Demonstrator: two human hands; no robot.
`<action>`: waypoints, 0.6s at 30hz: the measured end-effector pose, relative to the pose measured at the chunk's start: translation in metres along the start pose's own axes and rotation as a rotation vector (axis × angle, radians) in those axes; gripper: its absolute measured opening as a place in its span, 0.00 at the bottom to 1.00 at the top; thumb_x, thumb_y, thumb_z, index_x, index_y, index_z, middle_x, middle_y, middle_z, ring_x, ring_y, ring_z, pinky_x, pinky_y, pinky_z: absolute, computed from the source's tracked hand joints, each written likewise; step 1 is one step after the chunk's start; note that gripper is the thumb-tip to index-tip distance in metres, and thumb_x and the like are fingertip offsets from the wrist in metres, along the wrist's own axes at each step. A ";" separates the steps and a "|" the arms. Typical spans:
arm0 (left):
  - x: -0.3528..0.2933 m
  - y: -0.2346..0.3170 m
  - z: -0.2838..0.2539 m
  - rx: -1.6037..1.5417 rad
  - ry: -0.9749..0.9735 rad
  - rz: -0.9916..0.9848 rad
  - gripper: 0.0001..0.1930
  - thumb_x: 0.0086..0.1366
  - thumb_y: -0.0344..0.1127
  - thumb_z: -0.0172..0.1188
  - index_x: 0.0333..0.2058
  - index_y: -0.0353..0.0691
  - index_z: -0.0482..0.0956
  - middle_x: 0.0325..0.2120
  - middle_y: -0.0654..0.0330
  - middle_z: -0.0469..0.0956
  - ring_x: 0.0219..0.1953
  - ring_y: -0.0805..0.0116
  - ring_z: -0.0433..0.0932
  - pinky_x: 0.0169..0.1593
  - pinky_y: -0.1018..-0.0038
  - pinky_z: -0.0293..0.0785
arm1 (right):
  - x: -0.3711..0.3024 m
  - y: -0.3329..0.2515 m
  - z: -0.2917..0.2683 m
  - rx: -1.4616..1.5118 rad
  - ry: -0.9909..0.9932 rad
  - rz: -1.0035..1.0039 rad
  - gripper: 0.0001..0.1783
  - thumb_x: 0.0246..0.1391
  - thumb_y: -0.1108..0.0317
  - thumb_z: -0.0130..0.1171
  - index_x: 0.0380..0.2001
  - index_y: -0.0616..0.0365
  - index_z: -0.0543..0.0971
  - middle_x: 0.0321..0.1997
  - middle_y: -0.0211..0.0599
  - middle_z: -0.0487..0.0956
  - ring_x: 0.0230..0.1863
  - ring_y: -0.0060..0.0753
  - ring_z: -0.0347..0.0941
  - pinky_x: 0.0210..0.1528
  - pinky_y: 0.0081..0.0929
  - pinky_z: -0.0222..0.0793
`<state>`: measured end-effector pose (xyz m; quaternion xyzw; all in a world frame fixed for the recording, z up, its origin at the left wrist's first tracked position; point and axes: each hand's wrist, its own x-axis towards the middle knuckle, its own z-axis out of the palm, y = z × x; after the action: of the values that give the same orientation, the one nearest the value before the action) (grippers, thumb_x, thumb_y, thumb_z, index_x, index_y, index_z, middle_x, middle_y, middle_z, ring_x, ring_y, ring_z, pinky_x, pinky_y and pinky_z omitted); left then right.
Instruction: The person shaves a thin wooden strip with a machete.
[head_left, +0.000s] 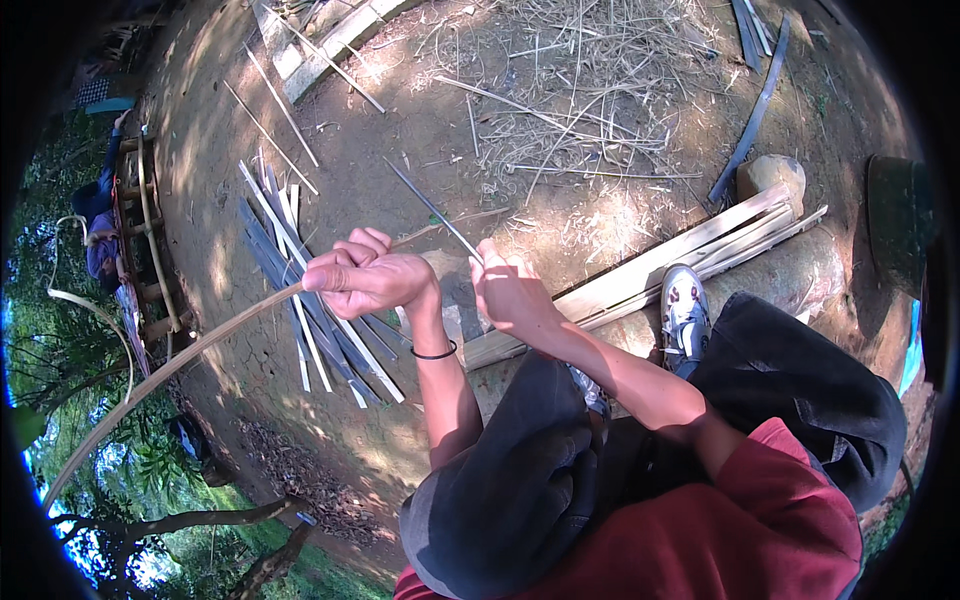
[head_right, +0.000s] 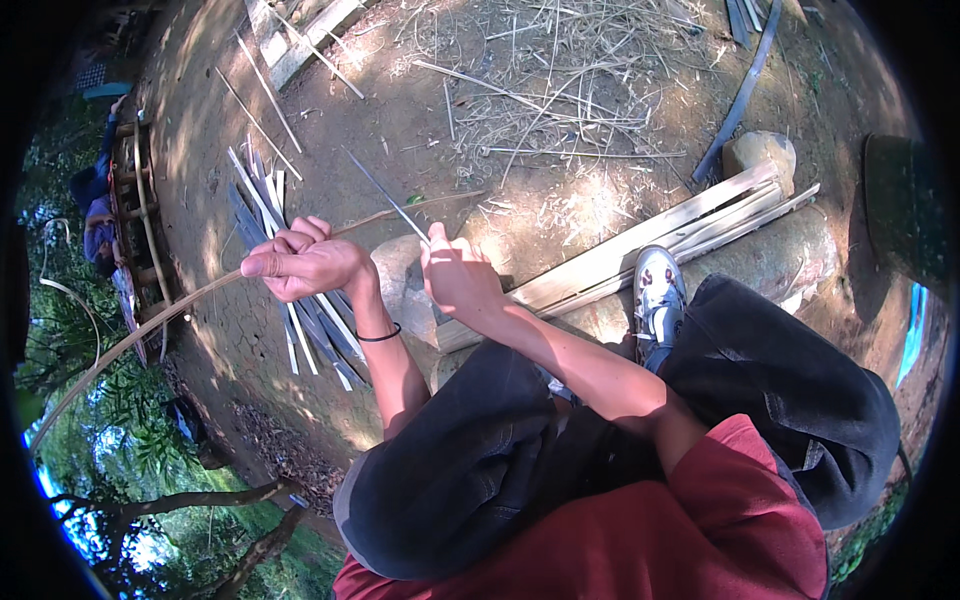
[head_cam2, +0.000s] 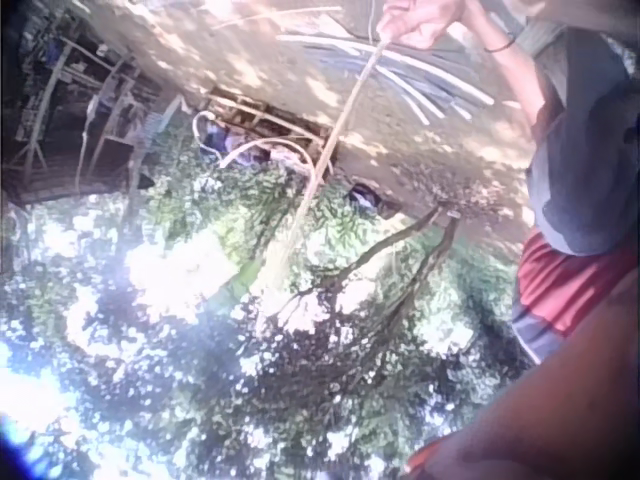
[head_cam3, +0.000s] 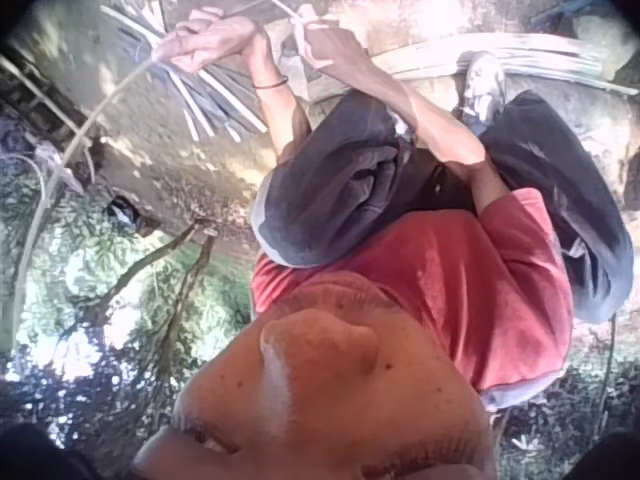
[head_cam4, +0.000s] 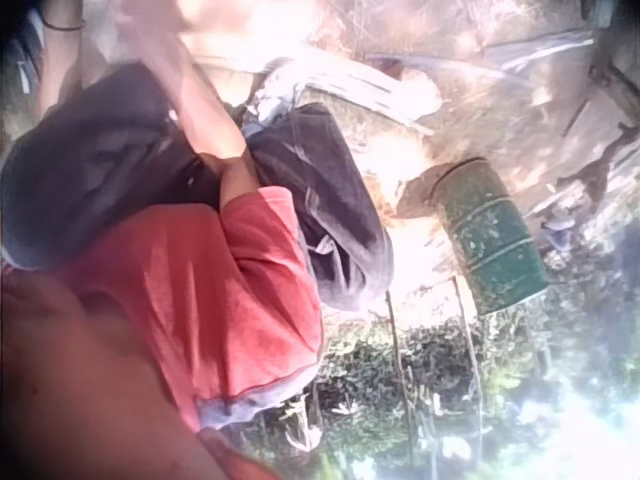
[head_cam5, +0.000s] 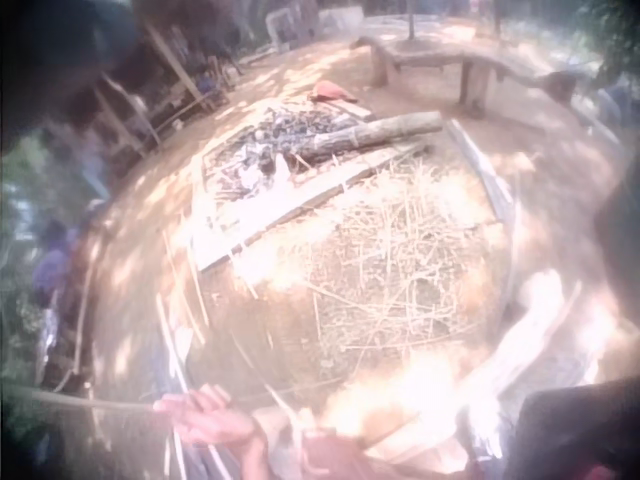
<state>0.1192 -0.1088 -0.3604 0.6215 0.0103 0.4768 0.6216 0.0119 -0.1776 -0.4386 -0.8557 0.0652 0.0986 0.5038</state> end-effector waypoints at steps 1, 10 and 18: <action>-0.014 -0.009 0.005 -0.035 -0.012 -0.052 0.26 0.73 0.55 0.38 0.18 0.47 0.47 0.10 0.72 0.42 0.12 0.81 0.40 0.13 0.81 0.40 | -0.003 -0.004 -0.014 0.027 -0.014 0.049 0.15 0.61 0.63 0.47 0.39 0.68 0.68 0.23 0.53 0.76 0.24 0.58 0.76 0.26 0.47 0.72; -0.002 0.002 0.002 0.008 0.015 -0.004 0.27 0.72 0.54 0.40 0.18 0.47 0.46 0.10 0.73 0.42 0.12 0.81 0.39 0.13 0.80 0.39 | 0.004 0.024 0.013 0.026 0.000 0.123 0.13 0.61 0.63 0.46 0.36 0.64 0.69 0.22 0.56 0.76 0.25 0.59 0.76 0.29 0.48 0.72; -0.008 0.011 0.012 0.037 0.013 -0.047 0.27 0.72 0.56 0.39 0.17 0.47 0.47 0.10 0.72 0.42 0.12 0.81 0.40 0.13 0.81 0.40 | 0.006 0.041 0.022 -0.112 0.008 -0.005 0.13 0.60 0.63 0.47 0.35 0.65 0.69 0.22 0.55 0.77 0.25 0.58 0.76 0.26 0.47 0.74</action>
<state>0.1156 -0.1251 -0.3543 0.6292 0.0376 0.4657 0.6211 0.0072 -0.1782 -0.4852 -0.8832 0.0596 0.0974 0.4549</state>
